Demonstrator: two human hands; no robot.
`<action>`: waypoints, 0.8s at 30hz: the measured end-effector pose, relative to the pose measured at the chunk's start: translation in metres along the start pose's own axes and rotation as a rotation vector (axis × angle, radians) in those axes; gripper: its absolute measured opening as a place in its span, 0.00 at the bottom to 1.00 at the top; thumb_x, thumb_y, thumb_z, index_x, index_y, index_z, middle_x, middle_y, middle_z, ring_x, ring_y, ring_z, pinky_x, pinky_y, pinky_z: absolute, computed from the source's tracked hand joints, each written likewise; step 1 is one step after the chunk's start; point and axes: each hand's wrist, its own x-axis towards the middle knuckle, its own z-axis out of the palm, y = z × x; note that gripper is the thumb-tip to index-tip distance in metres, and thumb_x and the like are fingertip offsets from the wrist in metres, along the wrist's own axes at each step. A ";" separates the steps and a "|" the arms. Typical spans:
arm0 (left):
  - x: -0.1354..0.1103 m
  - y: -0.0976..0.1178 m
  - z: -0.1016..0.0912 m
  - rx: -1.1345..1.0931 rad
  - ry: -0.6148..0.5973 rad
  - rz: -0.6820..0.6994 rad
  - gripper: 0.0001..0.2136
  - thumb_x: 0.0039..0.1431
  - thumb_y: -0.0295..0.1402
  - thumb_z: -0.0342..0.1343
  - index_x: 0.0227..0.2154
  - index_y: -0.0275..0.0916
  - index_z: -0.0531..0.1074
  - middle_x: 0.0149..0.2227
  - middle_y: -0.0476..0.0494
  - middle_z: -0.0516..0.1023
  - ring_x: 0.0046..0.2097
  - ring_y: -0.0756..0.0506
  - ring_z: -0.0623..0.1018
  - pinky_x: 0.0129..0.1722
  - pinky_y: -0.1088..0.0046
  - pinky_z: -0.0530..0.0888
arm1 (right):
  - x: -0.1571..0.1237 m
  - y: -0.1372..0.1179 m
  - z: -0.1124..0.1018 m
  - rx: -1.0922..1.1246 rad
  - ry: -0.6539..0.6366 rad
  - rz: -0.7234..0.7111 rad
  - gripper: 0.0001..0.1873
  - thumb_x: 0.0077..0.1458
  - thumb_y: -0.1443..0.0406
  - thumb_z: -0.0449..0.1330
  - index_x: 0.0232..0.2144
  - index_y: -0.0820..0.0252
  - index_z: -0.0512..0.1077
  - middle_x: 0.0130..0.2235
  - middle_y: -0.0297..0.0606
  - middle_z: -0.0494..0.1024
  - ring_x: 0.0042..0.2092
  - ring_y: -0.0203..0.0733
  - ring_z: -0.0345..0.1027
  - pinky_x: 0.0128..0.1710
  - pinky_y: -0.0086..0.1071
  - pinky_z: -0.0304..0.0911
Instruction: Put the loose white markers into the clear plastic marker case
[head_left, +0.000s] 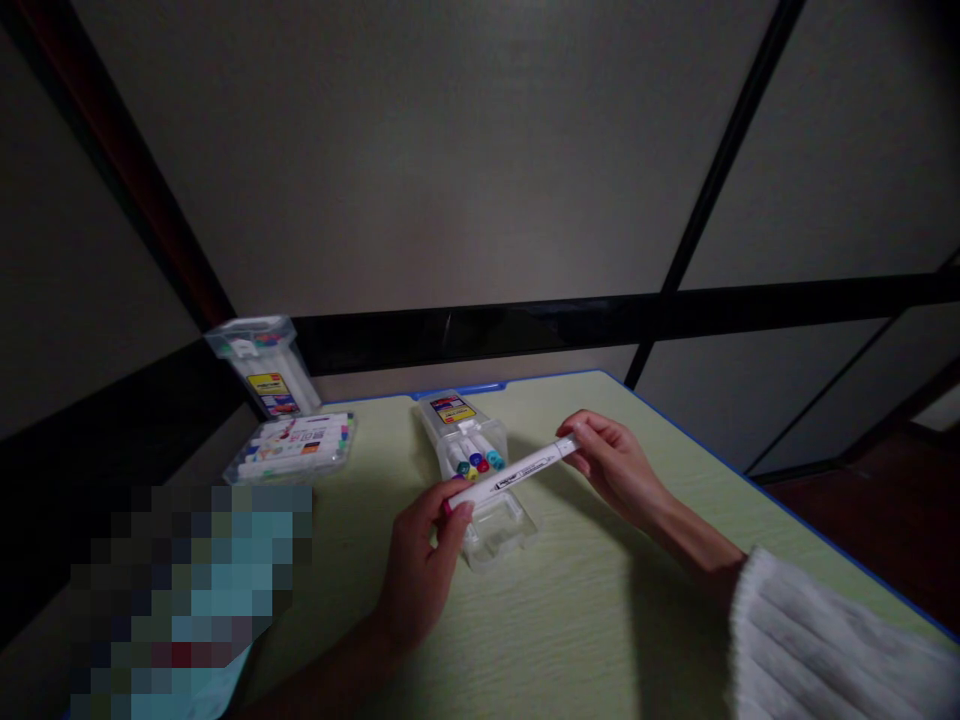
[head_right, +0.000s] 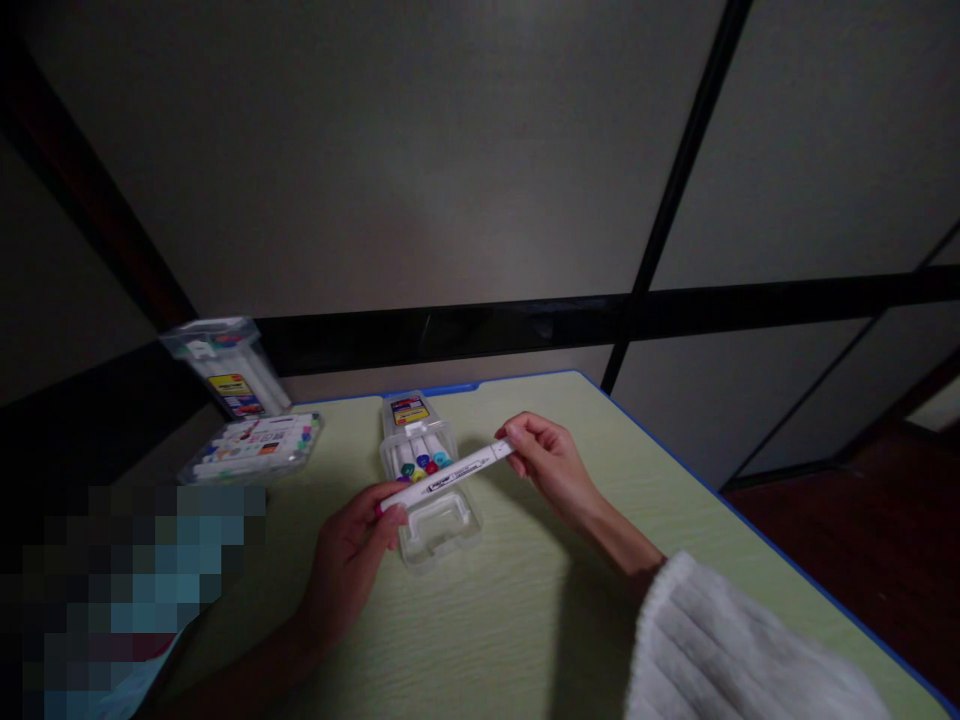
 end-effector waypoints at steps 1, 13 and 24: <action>0.000 0.000 0.000 -0.001 0.003 -0.002 0.09 0.52 0.32 0.53 0.34 0.35 0.74 0.26 0.47 0.74 0.25 0.51 0.68 0.25 0.78 0.66 | 0.000 0.000 0.000 -0.002 0.005 0.002 0.16 0.43 0.52 0.61 0.21 0.59 0.69 0.14 0.27 0.59 0.17 0.29 0.46 0.17 0.27 0.39; -0.002 0.001 0.000 -0.057 -0.041 -0.036 0.11 0.54 0.35 0.51 0.36 0.36 0.73 0.20 0.52 0.68 0.22 0.53 0.64 0.21 0.80 0.62 | 0.000 0.001 0.000 0.023 0.033 0.018 0.13 0.42 0.56 0.63 0.22 0.59 0.70 0.17 0.29 0.62 0.19 0.30 0.50 0.18 0.26 0.43; -0.001 0.004 0.000 -0.083 0.005 0.021 0.12 0.55 0.34 0.49 0.35 0.33 0.75 0.19 0.52 0.66 0.20 0.52 0.65 0.21 0.78 0.64 | 0.000 0.000 0.000 0.081 0.005 0.027 0.12 0.42 0.57 0.64 0.26 0.59 0.71 0.19 0.30 0.67 0.21 0.31 0.58 0.19 0.27 0.53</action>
